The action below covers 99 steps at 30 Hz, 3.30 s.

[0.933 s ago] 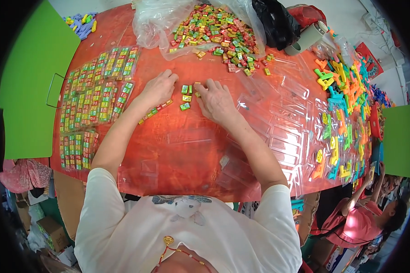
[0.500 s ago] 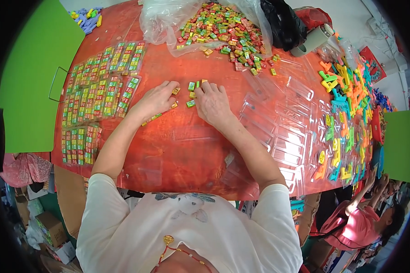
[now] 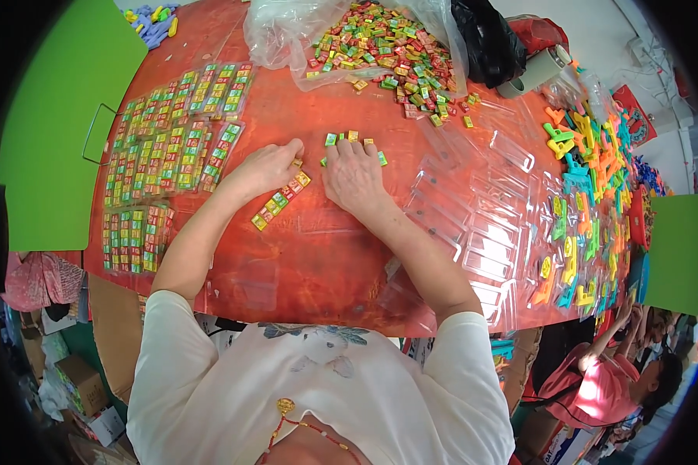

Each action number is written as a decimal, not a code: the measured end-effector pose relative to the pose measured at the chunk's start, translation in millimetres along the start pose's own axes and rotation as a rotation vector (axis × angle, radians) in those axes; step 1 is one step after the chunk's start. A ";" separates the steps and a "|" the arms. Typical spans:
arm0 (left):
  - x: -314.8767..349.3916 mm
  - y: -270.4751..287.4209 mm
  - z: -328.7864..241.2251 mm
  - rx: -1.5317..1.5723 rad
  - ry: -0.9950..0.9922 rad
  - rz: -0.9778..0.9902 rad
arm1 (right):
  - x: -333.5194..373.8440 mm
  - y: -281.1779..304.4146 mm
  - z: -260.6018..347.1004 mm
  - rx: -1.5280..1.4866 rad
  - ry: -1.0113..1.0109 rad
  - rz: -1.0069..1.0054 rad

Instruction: Arranging and sorting small plastic toy blocks on a factory workbench.

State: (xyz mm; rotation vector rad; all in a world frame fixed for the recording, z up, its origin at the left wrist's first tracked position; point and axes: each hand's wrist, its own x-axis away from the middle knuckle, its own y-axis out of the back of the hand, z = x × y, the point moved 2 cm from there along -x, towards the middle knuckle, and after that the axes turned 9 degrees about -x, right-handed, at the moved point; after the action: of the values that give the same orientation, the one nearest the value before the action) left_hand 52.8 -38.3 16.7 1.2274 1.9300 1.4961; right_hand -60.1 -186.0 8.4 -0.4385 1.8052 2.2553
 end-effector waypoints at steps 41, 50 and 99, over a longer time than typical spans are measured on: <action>-15.5 -14.3 -11.1 -0.193 -0.028 -0.281 | -14.7 -11.7 -11.0 0.043 -0.114 -0.074; -14.5 -13.9 -19.8 -0.200 0.040 -0.323 | -26.9 -5.9 -29.3 -0.027 -0.125 -0.081; -37.3 -23.1 -26.3 -0.308 -0.003 -0.524 | -14.7 14.4 -79.9 -0.149 -0.237 0.084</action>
State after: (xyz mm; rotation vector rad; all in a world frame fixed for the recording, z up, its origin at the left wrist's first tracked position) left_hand 43.7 -84.8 -2.6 0.5352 1.7500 1.4253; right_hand -43.9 -266.9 10.8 -0.1141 1.5738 2.3916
